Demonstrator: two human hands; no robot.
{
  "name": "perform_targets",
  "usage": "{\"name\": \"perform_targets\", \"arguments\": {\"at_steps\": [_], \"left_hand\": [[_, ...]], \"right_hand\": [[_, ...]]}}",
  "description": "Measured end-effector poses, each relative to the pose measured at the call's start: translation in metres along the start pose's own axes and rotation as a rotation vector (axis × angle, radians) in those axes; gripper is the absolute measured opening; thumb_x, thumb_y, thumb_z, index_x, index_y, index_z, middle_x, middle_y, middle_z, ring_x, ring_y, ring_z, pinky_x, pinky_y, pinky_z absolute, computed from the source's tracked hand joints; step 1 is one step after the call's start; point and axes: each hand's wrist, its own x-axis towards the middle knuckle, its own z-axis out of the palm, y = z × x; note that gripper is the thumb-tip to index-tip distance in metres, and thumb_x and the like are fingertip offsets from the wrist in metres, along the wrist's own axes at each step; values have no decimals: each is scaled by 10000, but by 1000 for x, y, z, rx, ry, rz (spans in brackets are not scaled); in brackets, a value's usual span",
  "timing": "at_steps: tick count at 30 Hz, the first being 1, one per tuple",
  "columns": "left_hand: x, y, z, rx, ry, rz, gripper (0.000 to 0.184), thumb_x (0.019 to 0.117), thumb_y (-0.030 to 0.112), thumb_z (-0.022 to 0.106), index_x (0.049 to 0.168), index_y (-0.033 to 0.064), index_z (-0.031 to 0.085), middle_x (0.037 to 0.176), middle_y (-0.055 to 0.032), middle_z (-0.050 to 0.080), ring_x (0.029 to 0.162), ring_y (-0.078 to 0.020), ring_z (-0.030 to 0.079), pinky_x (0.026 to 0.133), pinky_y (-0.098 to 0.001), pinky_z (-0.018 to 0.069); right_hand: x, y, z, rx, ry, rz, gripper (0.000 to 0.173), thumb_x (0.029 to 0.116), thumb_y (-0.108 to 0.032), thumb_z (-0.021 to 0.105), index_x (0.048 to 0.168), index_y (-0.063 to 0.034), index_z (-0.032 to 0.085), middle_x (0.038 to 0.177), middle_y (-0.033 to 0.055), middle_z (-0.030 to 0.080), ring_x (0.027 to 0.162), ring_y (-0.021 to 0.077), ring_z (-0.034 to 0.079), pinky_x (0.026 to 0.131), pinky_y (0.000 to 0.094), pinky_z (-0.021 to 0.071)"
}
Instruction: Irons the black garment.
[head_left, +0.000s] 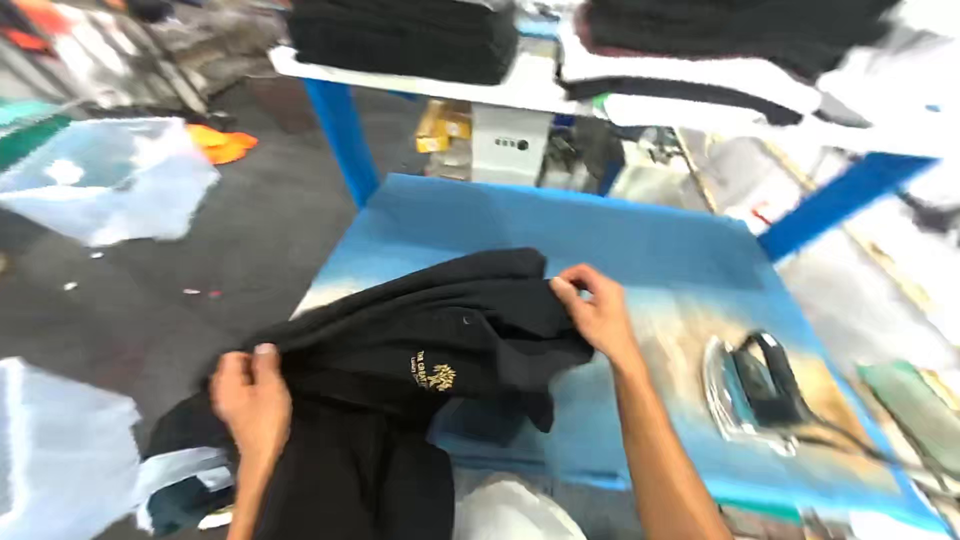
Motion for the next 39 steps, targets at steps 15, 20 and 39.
{"name": "perform_targets", "arguments": {"at_steps": [15, 20, 39], "left_hand": [[-39, 94, 263, 419, -1233, 482, 585, 958, 398, 707, 1418, 64, 568, 1363, -220, 607, 1280, -411, 575, 1050, -622, 460], [-8, 101, 275, -30, -1335, 110, 217, 1033, 110, 589, 1127, -62, 682, 1063, -228, 692, 1011, -326, 665, 929, -526, 524], [-10, 111, 295, 384, -1692, 992, 289, 1005, 263, 660, 1220, 73, 694, 1173, -173, 696, 1114, -363, 666, 945, -611, 516]], "right_hand": [[-158, 50, 107, 592, 52, 1349, 469, 1085, -413, 507, 1036, 31, 651, 710, 62, 624, 541, 124, 595, 507, 273, 514], [-137, 56, 104, 402, 171, 1338, 273, 1050, -263, 603, 1036, 5, 649, 770, 67, 663, 591, 113, 600, 547, 277, 486], [-138, 30, 104, -53, 335, 1042, 265, 960, -72, 638, 1211, -18, 705, 1100, 161, 709, 937, 278, 697, 849, 477, 574]]}}
